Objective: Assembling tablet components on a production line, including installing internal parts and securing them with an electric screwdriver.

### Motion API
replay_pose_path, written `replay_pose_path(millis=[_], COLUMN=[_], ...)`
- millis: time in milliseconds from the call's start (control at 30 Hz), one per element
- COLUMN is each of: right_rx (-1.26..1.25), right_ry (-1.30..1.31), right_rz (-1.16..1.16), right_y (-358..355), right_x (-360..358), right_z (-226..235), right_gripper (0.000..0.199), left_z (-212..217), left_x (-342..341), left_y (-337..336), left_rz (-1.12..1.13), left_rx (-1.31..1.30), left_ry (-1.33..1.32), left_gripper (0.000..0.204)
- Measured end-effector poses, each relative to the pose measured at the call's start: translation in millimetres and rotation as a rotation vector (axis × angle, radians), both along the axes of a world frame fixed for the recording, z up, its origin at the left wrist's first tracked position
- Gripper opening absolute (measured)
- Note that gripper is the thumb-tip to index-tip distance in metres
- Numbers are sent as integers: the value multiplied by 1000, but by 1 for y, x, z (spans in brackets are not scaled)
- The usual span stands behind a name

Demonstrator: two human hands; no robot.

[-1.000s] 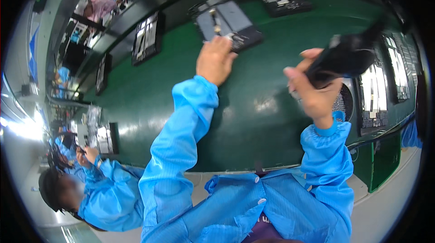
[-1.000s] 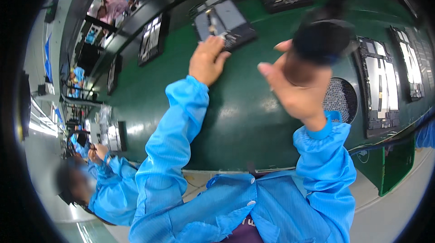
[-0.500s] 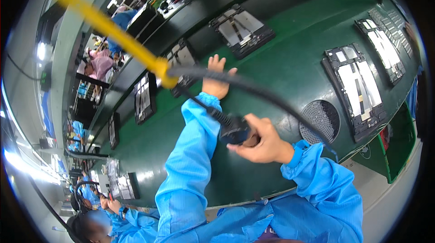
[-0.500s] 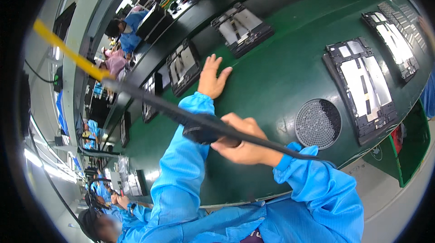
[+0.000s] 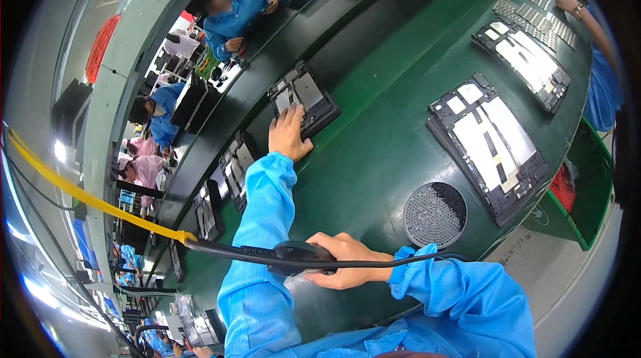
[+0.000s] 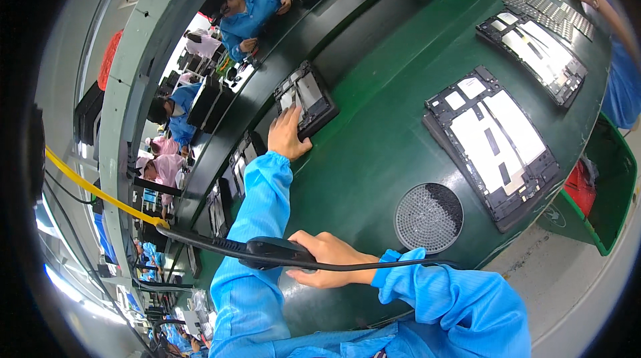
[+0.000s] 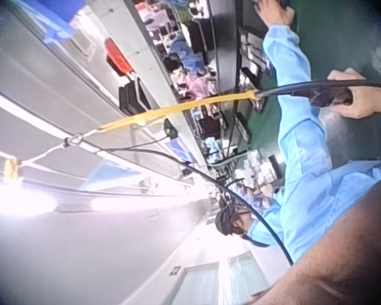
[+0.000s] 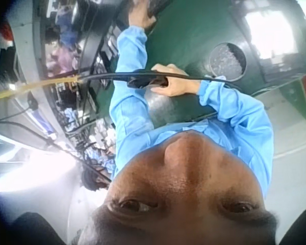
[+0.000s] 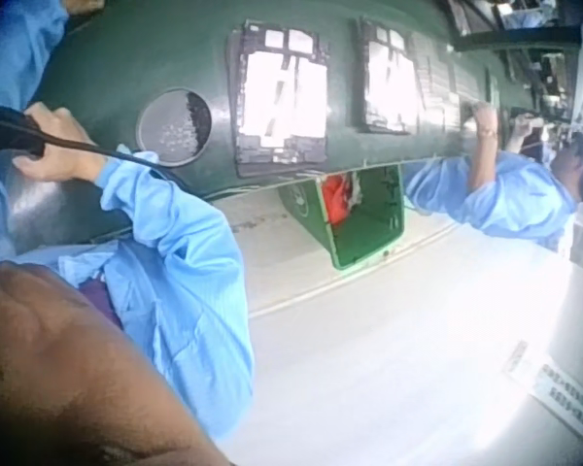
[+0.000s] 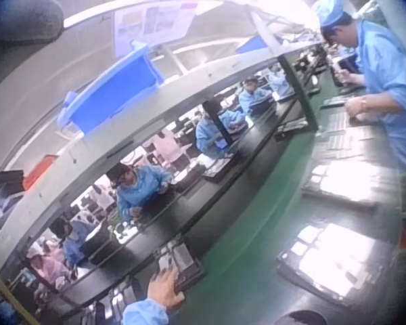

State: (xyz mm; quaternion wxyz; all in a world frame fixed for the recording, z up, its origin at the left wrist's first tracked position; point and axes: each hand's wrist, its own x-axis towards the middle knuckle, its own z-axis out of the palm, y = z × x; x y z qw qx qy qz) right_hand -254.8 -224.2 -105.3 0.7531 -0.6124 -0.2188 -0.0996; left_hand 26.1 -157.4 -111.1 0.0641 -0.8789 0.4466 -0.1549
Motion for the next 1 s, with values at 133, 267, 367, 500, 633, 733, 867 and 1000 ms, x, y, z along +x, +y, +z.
replay_pose_path(millis=[133, 267, 367, 500, 633, 733, 867, 1000], right_rx=[9, 19, -24, 33, 32, -22, -62, 17], right_ry=[3, 18, -32, -19, -112, 53, -18, 76], right_rz=[-67, -225, -425, -469, -511, -495, -557, -508], right_y=[9, 9, 0, -12, -20, -23, -20, -9], right_x=[-1, 2, 3, 13, 18, 17, 25, 23], right_z=[-1, -7, 2, -1, 7, 6, -8, -9], right_gripper=[39, 35, 31, 29, 35, 26, 25, 24], left_z=[4, -2, -20, -24, -12, -19, -28, -45], left_x=[-6, -42, -97, -205, -300, -344, -377, -388], left_y=[20, 50, 90, 124, 141, 152, 150, 156], left_rz=[248, 234, 19, 150, 248, 319, 549, 622], left_rx=[-78, -221, -394, -455, -540, -582, -929, -817], left_ry=[8, -1, -9, 228, 229, 284, 446, 403], left_gripper=[62, 52, 48, 54, 59, 67, 79, 70])
